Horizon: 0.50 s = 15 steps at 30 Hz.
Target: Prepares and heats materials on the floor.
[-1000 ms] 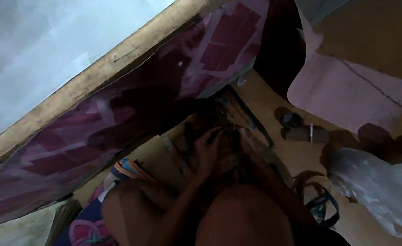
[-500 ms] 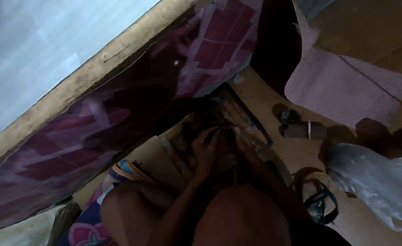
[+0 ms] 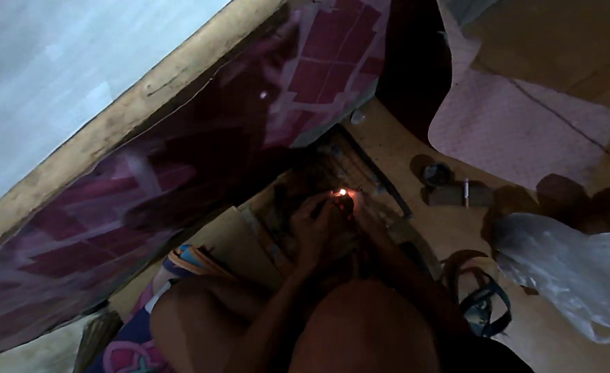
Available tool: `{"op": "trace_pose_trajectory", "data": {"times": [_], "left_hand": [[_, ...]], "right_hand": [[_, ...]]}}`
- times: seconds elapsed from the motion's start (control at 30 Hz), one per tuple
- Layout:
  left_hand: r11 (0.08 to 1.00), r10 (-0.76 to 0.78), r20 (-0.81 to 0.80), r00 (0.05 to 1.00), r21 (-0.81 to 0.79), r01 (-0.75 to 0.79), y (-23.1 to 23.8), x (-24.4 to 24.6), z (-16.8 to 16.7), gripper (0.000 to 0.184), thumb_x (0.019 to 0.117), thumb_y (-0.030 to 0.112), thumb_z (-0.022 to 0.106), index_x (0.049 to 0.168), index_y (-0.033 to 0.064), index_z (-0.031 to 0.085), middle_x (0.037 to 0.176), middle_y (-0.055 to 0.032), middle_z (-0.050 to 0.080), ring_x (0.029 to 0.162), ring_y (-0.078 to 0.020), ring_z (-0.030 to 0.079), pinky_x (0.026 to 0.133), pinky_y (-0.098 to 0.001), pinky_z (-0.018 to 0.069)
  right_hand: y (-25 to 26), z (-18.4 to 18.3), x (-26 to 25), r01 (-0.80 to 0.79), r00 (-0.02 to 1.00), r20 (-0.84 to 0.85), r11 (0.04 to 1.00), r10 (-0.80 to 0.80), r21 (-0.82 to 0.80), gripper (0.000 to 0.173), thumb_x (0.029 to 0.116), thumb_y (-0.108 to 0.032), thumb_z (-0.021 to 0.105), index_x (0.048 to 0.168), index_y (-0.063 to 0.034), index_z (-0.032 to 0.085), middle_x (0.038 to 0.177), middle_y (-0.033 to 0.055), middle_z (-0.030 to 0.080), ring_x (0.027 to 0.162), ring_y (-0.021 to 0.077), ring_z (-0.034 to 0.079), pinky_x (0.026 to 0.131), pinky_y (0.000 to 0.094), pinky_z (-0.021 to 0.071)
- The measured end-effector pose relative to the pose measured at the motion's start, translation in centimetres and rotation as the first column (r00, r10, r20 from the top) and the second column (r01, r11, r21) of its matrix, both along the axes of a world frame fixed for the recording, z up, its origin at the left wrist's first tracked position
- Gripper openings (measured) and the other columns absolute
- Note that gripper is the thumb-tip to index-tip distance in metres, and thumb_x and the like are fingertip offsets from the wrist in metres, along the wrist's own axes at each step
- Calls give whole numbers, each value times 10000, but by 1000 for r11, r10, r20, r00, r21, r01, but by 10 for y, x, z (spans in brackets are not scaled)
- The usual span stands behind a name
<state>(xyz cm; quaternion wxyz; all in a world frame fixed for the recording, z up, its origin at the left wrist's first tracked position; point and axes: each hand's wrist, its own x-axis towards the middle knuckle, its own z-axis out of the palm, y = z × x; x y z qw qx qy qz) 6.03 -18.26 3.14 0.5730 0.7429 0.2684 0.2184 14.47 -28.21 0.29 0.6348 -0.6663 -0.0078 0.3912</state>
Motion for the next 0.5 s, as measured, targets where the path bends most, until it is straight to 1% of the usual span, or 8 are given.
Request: {"op": "trace_pose_trajectory", "data": {"times": [0.13, 0.23, 0.27, 0.33, 0.4, 0.5], "left_hand": [[1000, -13, 10, 1000, 16, 13, 1, 0, -1, 125, 926, -2, 700, 1029, -41, 759, 992, -97, 763, 870, -103, 731, 805, -246, 617], [999, -13, -8, 1000, 47, 13, 1, 0, 2, 126, 929, 21, 707, 1032, -27, 762, 983, -78, 765, 867, -86, 728, 800, -232, 613], [998, -18, -18, 1000, 60, 19, 1, 0, 2, 127, 933, 34, 710, 1035, -18, 765, 983, -71, 765, 867, -79, 726, 799, -227, 611], [997, -24, -24, 999, 76, 26, 2, 0, 1, 130, 931, 38, 712, 1038, -15, 765, 980, -66, 763, 868, -72, 722, 800, -225, 606], [996, -23, -6, 1000, 81, 23, 2, 0, 0, 129, 924, 34, 720, 1035, -12, 767, 974, -63, 766, 858, -74, 726, 792, -225, 611], [998, -20, 9, 1000, 58, 20, 2, 1, 0, 126, 925, 27, 718, 1033, -13, 767, 969, -66, 767, 853, -84, 729, 792, -232, 615]], "right_hand": [[0, 1, 0, -29, 997, 64, 998, 32, -52, 462, 1114, -182, 267, 1018, -22, 689, 773, -29, 623, 648, 3, 552, 625, 181, 486], [-2, 0, -1, -55, 991, 121, 995, 64, -81, 463, 1117, -206, 269, 1076, -12, 686, 831, -1, 626, 701, 22, 566, 672, 205, 502], [-2, 0, -1, -55, 990, 127, 994, 66, -90, 457, 1117, -209, 274, 1067, -7, 681, 822, 1, 622, 697, 23, 564, 667, 204, 501], [-2, 4, -1, -73, 990, 110, 991, 85, -110, 458, 1118, -210, 272, 1085, 13, 670, 844, 22, 617, 729, 38, 567, 697, 222, 505], [-2, 5, 0, -82, 988, 123, 991, 95, -109, 473, 1116, -205, 262, 1082, 18, 677, 841, 24, 621, 729, 38, 567, 699, 224, 505], [-3, 1, -1, -84, 985, 147, 995, 91, -59, 503, 1107, -207, 231, 1064, 6, 684, 816, -2, 619, 705, 19, 557, 673, 206, 496]]}}
